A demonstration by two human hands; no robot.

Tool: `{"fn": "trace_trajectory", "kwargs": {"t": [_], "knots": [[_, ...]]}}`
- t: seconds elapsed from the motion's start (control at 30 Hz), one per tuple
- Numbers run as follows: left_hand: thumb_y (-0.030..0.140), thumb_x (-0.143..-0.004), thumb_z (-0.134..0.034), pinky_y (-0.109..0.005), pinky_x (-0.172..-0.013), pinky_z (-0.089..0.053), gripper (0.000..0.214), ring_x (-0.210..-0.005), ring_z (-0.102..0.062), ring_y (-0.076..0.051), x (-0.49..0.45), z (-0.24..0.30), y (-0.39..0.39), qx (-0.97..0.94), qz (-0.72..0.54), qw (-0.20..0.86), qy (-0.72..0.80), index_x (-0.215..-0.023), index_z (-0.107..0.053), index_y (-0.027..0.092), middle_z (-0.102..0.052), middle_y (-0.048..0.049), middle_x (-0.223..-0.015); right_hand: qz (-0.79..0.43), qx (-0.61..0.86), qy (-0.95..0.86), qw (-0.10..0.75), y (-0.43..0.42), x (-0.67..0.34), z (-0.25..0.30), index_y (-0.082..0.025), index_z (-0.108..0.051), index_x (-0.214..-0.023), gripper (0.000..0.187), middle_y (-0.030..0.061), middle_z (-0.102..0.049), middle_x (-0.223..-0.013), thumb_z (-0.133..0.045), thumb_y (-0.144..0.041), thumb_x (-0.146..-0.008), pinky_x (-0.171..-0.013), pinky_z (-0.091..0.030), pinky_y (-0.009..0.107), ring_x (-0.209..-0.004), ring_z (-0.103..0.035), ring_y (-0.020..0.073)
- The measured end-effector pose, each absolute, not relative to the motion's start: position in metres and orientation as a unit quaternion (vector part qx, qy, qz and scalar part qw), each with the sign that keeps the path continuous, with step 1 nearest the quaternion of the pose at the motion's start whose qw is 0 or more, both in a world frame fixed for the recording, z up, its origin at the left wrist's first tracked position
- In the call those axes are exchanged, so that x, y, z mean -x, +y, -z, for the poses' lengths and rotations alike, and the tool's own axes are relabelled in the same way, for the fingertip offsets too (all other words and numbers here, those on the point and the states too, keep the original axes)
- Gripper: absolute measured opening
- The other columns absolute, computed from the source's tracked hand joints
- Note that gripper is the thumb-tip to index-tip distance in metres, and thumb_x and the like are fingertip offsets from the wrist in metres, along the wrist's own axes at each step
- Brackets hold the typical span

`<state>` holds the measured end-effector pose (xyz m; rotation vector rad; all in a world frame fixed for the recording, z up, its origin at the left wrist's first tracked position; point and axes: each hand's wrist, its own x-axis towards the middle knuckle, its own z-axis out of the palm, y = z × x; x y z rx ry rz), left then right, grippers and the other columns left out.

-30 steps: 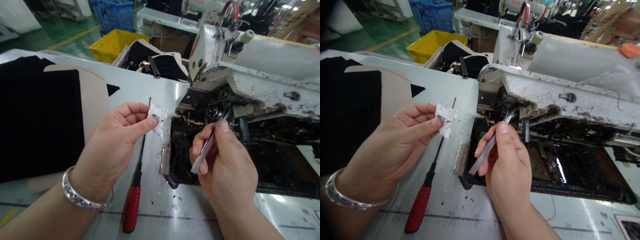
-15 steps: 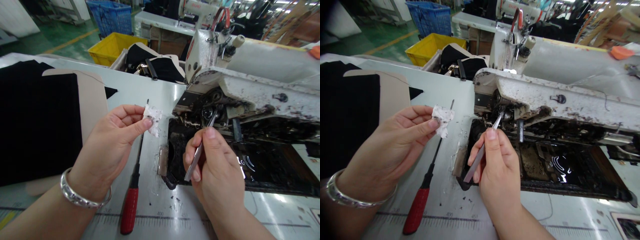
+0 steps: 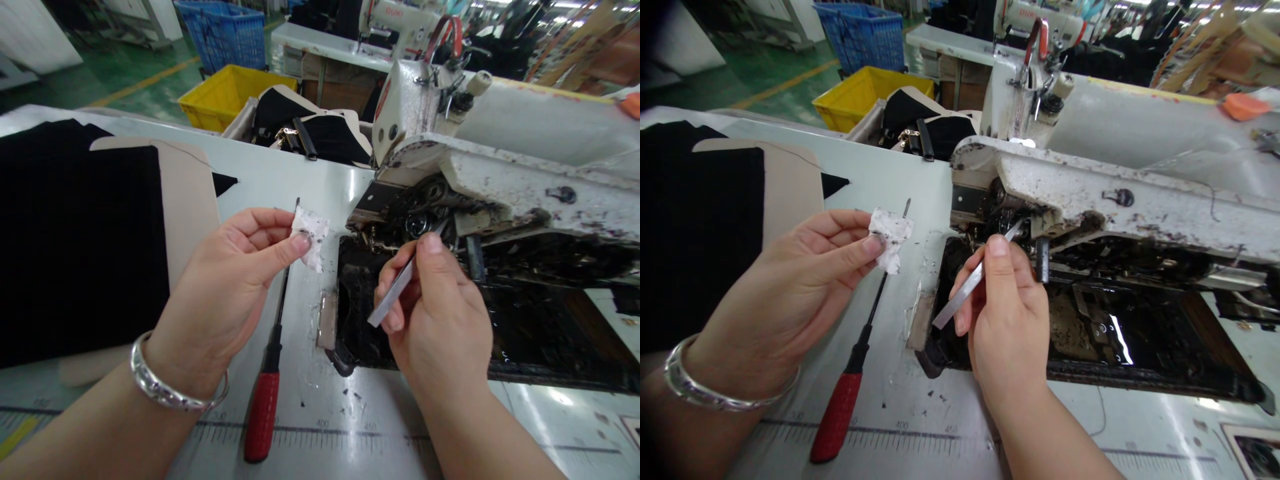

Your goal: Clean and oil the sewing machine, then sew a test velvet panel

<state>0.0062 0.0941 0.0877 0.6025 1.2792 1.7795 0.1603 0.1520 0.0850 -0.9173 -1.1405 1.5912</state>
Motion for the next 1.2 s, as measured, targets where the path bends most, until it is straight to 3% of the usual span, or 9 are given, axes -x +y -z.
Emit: {"fn": "trace_trajectory", "kwargs": {"t": [0.17, 0.53, 0.97, 1.2], "knots": [[0.009, -0.071, -0.080, -0.021, -0.080, -0.053, 0.026, -0.080, -0.065, -0.010, -0.006, -0.088, 0.093, -0.237, -0.715, 0.420, 0.505, -0.093, -0.067, 0.015, -0.070, -0.0015, -0.089, -0.612, 0.376, -0.492, 0.492, 0.152, -0.159, -0.081, -0.020, -0.055, -0.079, 0.030, -0.0057, -0.050, -0.052, -0.056, -0.046, -0.094, -0.035, -0.029, 0.017, -0.037, -0.039, 0.0046], [0.012, -0.074, -0.079, -0.023, -0.083, -0.053, 0.024, -0.083, -0.066, -0.012, -0.005, -0.088, 0.095, -0.239, -0.707, 0.419, 0.518, -0.094, -0.067, 0.015, -0.071, -0.0033, -0.092, -0.646, 0.391, -0.490, 0.435, 0.134, -0.167, -0.076, -0.021, -0.053, -0.083, 0.026, -0.0051, -0.055, -0.057, -0.053, -0.045, -0.095, -0.034, -0.029, 0.017, -0.036, -0.038, 0.0047], [0.012, -0.072, -0.080, -0.025, -0.085, -0.052, 0.024, -0.085, -0.066, -0.012, -0.007, -0.090, 0.094, -0.235, -0.707, 0.424, 0.515, -0.093, -0.067, 0.015, -0.071, -0.0036, -0.094, -0.655, 0.389, -0.463, 0.453, 0.147, -0.161, -0.086, -0.021, -0.053, -0.082, 0.034, -0.0039, -0.057, -0.058, -0.054, -0.053, -0.092, -0.034, -0.030, 0.018, -0.036, -0.041, 0.0056], [0.013, -0.072, -0.081, -0.023, -0.082, -0.052, 0.025, -0.082, -0.065, -0.011, -0.007, -0.089, 0.094, -0.231, -0.711, 0.420, 0.514, -0.093, -0.068, 0.014, -0.071, -0.0033, -0.092, -0.617, 0.406, -0.479, 0.474, 0.146, -0.162, -0.080, -0.020, -0.053, -0.082, 0.030, -0.0050, -0.055, -0.056, -0.054, -0.049, -0.093, -0.034, -0.029, 0.017, -0.035, -0.038, 0.0045]]}}
